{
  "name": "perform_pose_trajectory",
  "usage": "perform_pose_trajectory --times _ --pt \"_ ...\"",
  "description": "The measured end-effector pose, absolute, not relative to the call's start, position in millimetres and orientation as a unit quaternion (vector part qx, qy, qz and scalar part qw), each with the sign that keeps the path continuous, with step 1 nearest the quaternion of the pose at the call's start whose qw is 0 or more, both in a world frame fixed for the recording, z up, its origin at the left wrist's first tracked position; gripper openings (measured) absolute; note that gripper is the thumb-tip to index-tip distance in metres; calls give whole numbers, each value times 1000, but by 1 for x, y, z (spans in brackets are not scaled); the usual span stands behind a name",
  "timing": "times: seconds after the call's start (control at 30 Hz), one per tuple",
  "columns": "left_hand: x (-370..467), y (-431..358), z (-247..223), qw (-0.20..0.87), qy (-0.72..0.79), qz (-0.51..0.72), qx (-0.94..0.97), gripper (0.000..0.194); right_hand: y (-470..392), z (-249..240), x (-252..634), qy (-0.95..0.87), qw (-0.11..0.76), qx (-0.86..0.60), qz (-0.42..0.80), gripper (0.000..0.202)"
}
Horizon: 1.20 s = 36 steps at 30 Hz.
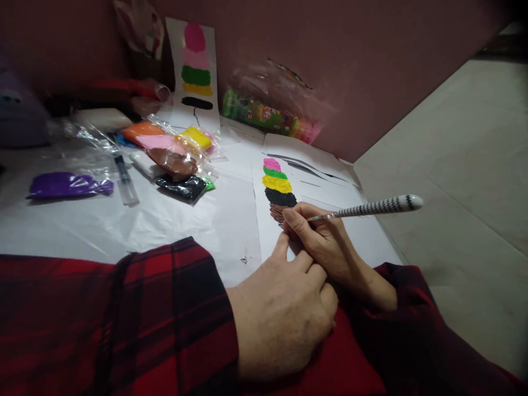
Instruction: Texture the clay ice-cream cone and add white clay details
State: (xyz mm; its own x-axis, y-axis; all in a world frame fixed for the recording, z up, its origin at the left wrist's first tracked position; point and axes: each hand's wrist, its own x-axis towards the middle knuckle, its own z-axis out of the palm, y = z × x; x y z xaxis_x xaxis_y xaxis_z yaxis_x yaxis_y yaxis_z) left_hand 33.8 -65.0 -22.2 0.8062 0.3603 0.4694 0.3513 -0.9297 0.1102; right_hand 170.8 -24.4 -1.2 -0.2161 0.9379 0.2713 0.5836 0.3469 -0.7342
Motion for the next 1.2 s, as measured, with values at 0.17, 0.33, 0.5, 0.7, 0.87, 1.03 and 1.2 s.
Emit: perform_pose_trajectory --times 0.17,0.33,0.5,0.7,0.87,1.03,1.2 --pt "35 -65 -22 6 188 253 949 28 -25 -2 171 -736 354 -520 250 35" --pt "34 -66 -22 10 188 253 949 28 -25 -2 171 -729 347 -530 260 35" --pt "33 -66 -22 11 195 258 946 27 -24 -3 171 -715 356 -533 279 36" --pt "33 -66 -20 11 193 252 948 26 -23 -4 172 -714 349 -535 287 37" --pt "33 -65 -20 15 196 249 948 27 -22 -2 170 -711 359 -541 271 35" --pt "35 -64 -22 15 201 245 948 28 -20 -5 173 -708 357 -546 271 36" --pt "38 -64 -24 7 210 246 946 28 -15 -11 174 -664 429 -534 300 35"
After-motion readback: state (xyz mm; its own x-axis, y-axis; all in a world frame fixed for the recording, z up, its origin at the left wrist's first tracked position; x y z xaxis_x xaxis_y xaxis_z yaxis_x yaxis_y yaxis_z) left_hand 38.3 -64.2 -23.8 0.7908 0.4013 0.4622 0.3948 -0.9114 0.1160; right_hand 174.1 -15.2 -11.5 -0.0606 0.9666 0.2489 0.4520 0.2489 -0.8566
